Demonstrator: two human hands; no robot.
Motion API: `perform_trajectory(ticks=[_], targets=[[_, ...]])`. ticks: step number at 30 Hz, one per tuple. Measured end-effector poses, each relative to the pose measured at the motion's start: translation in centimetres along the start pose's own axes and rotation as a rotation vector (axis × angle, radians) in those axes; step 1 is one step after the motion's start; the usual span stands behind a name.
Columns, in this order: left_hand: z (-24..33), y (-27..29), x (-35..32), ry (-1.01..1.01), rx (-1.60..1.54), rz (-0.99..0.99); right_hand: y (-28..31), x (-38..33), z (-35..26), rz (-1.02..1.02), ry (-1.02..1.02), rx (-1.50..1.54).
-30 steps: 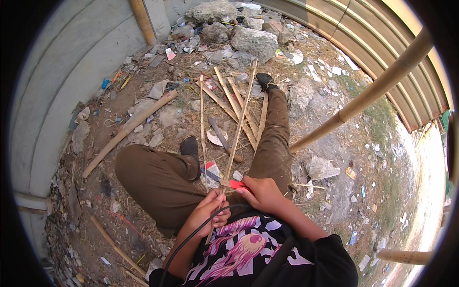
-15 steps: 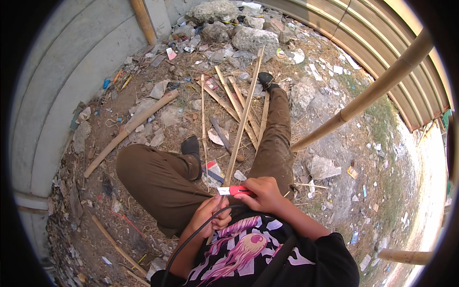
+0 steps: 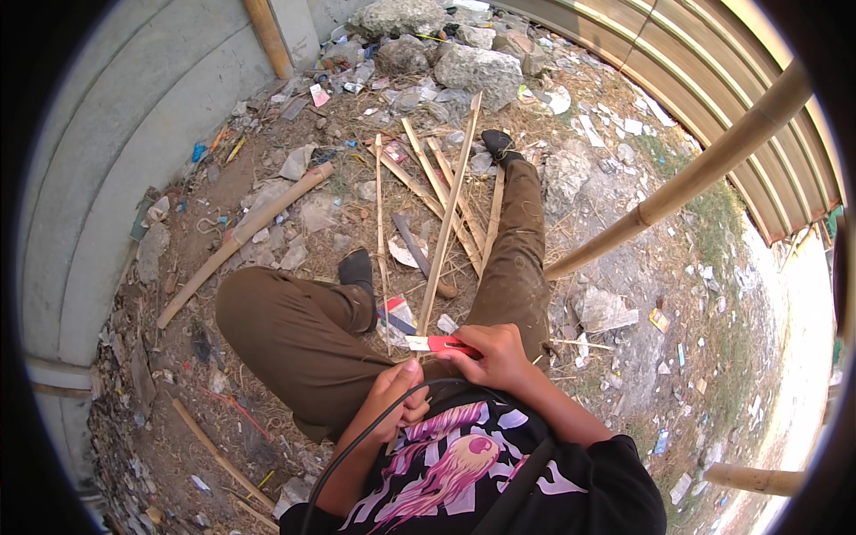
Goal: The person sits on the ground and uses a red utility knife to shave a long bamboo stick. They hold the stick with their left hand and scrape the surface with the knife in their right hand, removing thin strips of bamboo.
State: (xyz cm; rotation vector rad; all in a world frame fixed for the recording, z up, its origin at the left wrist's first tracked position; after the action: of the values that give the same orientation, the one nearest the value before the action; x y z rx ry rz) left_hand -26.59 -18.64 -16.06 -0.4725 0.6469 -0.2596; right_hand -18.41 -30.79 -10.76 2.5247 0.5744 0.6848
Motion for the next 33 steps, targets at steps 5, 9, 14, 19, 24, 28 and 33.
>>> perform_trajectory(ticks=[5, 9, 14, 19, 24, 28, 33], targets=[[-1.3, -0.4, -0.3, 0.071, 0.076, -0.022, 6.8, 0.7, 8.4, 0.457, -0.347, -0.088], [-1.3, -0.5, -0.9, 0.046, 0.076, -0.023, 14.3, 0.2, 14.5, 0.689, -0.460, 0.094], [-0.9, -0.9, 0.3, 0.027, 0.036, -0.044, 6.7, 1.9, 5.6, 0.169, -0.309, -0.065], [-1.0, -0.8, 0.1, 0.060, 0.084, -0.033, -1.4, 0.5, 2.7, -0.075, -0.159, -0.115], [-1.4, -0.6, -0.1, 0.007, 0.124, -0.040, 1.0, 1.8, 5.3, 0.161, -0.289, -0.247], [-1.5, -0.5, 0.3, 0.010, 0.124, -0.029, 2.5, 3.6, 6.2, 0.182, -0.268, -0.378], [-1.2, -0.8, -0.1, 0.015, 0.159, -0.027, 6.0, 6.4, 9.3, 0.377, -0.297, -0.417]])
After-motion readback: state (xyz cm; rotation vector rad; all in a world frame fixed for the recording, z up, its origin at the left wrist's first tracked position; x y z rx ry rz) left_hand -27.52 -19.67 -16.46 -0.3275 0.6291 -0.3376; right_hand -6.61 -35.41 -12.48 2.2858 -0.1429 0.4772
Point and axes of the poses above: each hand's wrist, its own x-axis towards the middle knuckle, its own y-axis out of the back of the hand, z = x × y, the point moved 10 cm from there along x, towards the middle knuckle, and after that the axes turned 9 degrees about x, right-handed, at the moved point
